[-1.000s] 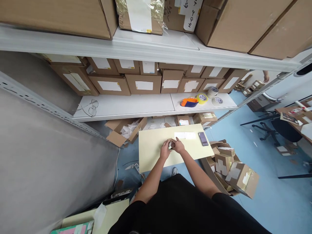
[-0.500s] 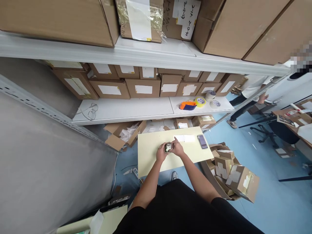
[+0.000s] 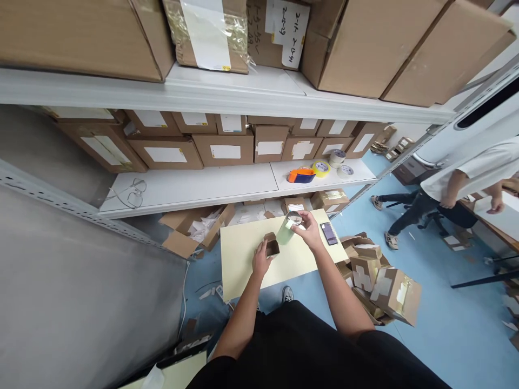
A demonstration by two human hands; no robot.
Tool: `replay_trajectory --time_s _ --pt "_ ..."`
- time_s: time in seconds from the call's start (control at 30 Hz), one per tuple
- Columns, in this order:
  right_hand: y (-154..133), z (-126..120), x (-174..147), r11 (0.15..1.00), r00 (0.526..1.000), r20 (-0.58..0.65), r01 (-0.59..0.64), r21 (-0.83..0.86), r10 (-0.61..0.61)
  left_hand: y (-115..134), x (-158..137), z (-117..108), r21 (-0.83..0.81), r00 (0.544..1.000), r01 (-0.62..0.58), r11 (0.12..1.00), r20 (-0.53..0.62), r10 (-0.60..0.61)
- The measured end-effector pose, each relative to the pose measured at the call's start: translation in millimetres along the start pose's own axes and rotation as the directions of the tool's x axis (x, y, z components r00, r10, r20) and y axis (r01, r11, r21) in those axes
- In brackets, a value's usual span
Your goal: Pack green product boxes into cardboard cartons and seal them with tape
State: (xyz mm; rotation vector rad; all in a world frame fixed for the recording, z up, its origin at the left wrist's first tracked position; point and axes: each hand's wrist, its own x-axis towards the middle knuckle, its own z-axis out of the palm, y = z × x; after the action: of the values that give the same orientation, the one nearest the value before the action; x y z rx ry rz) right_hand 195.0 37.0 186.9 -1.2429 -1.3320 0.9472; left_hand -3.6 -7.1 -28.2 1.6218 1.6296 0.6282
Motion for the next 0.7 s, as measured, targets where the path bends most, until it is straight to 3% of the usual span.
replay_trajectory --time_s 0.2,0.33,0.43,0.53,0.63,0.7 --pt "5 -3 -3 0.999 0.997 -0.076 -0.013 0.038 0.016 4 -3 -12 0.093 0.997 0.036 0.995 0.062 -0.042" --pt "11 -8 -1 0.999 0.997 -0.067 -0.036 0.023 0.037 8 -2 -35 0.131 0.997 0.038 0.991 0.068 -0.048" --pt "12 -13 2 0.999 0.998 -0.057 -0.028 0.022 0.029 24 -2 -57 0.121 0.999 0.031 0.992 0.033 -0.035" --pt "9 -18 5 1.0 0.998 -0.066 -0.015 0.018 0.017 65 -2 -74 -0.02 0.998 -0.062 0.998 -0.027 0.061" --pt "5 -21 7 1.0 0.997 -0.08 -0.022 0.012 0.023 126 -1 -81 -0.213 0.981 -0.183 0.96 -0.095 0.166" --pt "3 -22 9 0.999 0.994 -0.101 -0.045 0.02 0.047 168 2 -79 -0.249 0.963 -0.264 0.932 -0.124 0.24"
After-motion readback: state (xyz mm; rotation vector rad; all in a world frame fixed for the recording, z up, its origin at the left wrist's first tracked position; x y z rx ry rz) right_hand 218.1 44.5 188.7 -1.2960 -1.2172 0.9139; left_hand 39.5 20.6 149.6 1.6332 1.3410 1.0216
